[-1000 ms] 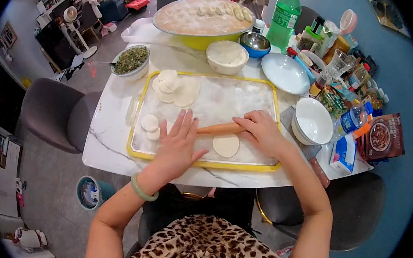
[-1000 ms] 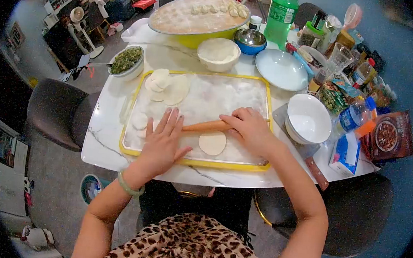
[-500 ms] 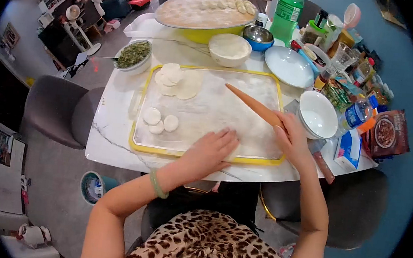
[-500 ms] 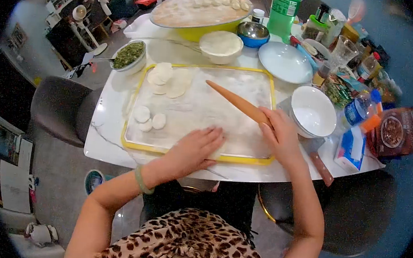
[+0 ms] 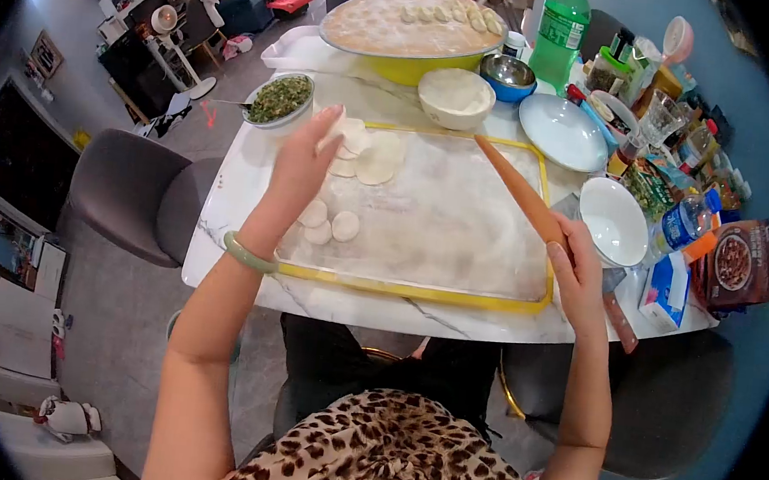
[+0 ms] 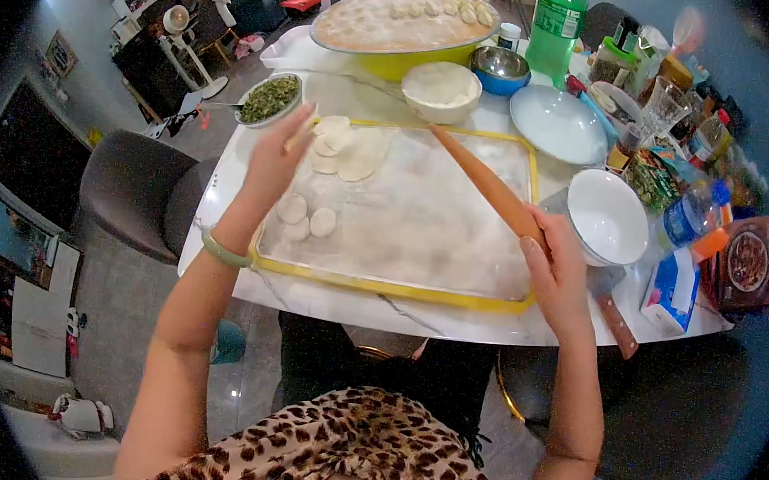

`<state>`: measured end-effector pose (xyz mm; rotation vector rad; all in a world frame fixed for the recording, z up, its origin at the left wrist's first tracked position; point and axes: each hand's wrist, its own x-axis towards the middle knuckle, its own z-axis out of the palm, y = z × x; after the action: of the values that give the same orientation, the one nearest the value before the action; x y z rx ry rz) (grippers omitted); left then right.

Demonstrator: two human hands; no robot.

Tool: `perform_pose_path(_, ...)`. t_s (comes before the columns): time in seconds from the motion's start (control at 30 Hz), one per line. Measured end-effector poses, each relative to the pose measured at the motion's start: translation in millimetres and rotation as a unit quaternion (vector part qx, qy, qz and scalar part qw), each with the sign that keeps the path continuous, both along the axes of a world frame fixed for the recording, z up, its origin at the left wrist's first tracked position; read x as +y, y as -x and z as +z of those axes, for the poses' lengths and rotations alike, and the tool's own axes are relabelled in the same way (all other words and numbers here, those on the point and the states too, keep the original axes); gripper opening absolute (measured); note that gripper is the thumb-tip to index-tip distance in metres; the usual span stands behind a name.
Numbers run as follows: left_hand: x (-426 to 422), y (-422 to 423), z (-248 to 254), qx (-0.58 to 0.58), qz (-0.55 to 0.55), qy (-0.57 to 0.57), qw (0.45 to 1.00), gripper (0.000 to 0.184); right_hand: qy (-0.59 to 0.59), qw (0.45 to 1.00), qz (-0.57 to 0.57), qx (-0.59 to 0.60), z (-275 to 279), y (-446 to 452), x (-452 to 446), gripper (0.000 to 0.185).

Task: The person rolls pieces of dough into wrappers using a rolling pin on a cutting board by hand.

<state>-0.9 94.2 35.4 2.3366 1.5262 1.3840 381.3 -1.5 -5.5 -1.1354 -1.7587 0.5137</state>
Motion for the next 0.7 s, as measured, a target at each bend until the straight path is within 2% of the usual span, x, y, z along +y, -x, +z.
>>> perform_pose_path(0.03,-1,1,-8,0.002,0.0,0.002,1.0,0.038,0.003,1.0,-0.003,-0.001,0,0,-2,0.034)
perform_pose_path(0.1,-15,6,-25,0.114,0.017,-0.01,0.993,0.047,0.015,1.0,-0.007,-0.017,0,-2,-7,0.034)
perform_pose_path(0.17,-32,14,-27,0.114,0.022,0.018,0.993,0.048,0.024,0.999,-0.012,-0.032,-4,-2,-11,0.034)
perform_pose_path(0.23,-49,19,-18,0.146,0.029,0.225,0.963,0.043,0.044,0.999,-0.004,-0.007,-7,-2,-13,0.034)
perform_pose_path(0.27,-54,21,-20,0.145,0.031,0.226,0.963,0.043,0.045,0.999,-0.002,-0.007,-9,0,-11,0.034)
perform_pose_path(0.33,-63,20,-23,0.253,-0.017,0.14,0.957,0.041,0.003,1.0,0.015,-0.011,-14,3,-5,0.034)
perform_pose_path(0.37,-70,14,-25,0.251,-0.025,0.14,0.957,0.041,0.004,1.0,0.008,-0.014,-14,4,-5,0.034)
perform_pose_path(0.43,-87,-8,-21,0.312,0.026,0.117,0.943,0.039,0.035,0.999,0.028,-0.004,-10,11,-5,0.034)
perform_pose_path(0.57,-96,-23,-27,0.316,0.009,0.084,0.945,0.036,0.058,0.998,0.024,0.012,-2,11,-11,0.034)
perform_pose_path(0.7,-80,-33,-43,0.209,-0.06,0.093,0.972,0.033,0.049,0.998,0.01,0.022,-17,-4,-6,0.033)
